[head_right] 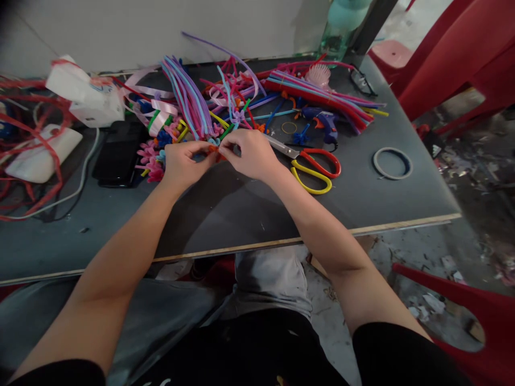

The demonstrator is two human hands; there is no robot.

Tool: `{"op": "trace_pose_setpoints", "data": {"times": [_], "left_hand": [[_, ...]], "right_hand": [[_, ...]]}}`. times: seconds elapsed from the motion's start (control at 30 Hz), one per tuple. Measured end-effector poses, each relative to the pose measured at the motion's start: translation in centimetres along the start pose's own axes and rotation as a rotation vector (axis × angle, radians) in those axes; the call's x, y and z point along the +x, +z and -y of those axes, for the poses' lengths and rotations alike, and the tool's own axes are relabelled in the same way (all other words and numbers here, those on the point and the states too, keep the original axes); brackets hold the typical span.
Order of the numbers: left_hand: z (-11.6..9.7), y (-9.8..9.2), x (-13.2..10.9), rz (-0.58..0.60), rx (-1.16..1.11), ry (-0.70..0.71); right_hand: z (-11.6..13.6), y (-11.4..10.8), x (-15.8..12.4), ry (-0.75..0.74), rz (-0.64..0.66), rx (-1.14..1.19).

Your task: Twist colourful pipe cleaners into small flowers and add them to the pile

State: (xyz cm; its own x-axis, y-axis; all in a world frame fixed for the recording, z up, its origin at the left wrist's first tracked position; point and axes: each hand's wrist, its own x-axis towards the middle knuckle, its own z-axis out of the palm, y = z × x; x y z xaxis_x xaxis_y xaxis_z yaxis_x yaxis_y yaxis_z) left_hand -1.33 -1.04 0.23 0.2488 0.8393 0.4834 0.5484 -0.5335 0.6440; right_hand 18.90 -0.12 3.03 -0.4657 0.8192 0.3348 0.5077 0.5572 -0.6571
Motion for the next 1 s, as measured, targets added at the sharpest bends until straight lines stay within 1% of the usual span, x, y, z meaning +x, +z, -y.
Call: {"op": "trace_pose_setpoints", "data": {"times": [0.17, 0.3, 0.37, 0.47, 0.53, 0.6, 0.67, 0.73, 0.83, 0.9, 1.0], "left_hand": [[-0.6, -0.2, -0.2, 0.031, 0.041, 0.067], [-0.8, 0.0, -0.3, 0.020, 0.006, 0.073], [-0.5, 0.2, -0.2, -0.012, -0.049, 0.020], [0.5, 0.6, 0.1, -0.048, -0.188, -0.116], [1.3, 1.0, 0.3, -0.059, -0.275, -0.210], [1.8, 1.5, 0.3, -0.074, -0.331, -0.283], [2.0, 1.9, 0.3, -0.086, -0.373, -0.326], [1.8, 2.2, 0.2, -0.086, -0.404, -0.338], [1.3, 2.5, 0.1, -0.085, -0.436, -0.337], [1.1, 2.6, 0.2, -0.082, -0.447, -0.340], [1.3, 2.8, 0.1, -0.065, -0.464, -0.346]], "right_hand": [[-1.0, -0.2, 0.4, -0.009, 0.086, 0.130], [-1.8, 0.2, 0.5, 0.032, 0.096, 0.270], [-2.1, 0.6, 0.6, 0.064, 0.076, 0.363], [-2.6, 1.4, 0.8, 0.152, -0.006, 0.477], [-2.9, 2.0, 0.9, 0.210, -0.048, 0.511], [-3.1, 2.5, 1.0, 0.214, -0.063, 0.491], [-3.1, 2.8, 0.9, 0.165, -0.080, 0.407], [-3.1, 3.0, 0.8, 0.121, -0.121, 0.287], [-2.9, 2.9, 0.6, 0.099, -0.178, 0.131], [-2.9, 2.7, 0.6, 0.089, -0.184, 0.067], [-2.7, 2.5, 0.4, 0.051, -0.151, -0.002]]}}
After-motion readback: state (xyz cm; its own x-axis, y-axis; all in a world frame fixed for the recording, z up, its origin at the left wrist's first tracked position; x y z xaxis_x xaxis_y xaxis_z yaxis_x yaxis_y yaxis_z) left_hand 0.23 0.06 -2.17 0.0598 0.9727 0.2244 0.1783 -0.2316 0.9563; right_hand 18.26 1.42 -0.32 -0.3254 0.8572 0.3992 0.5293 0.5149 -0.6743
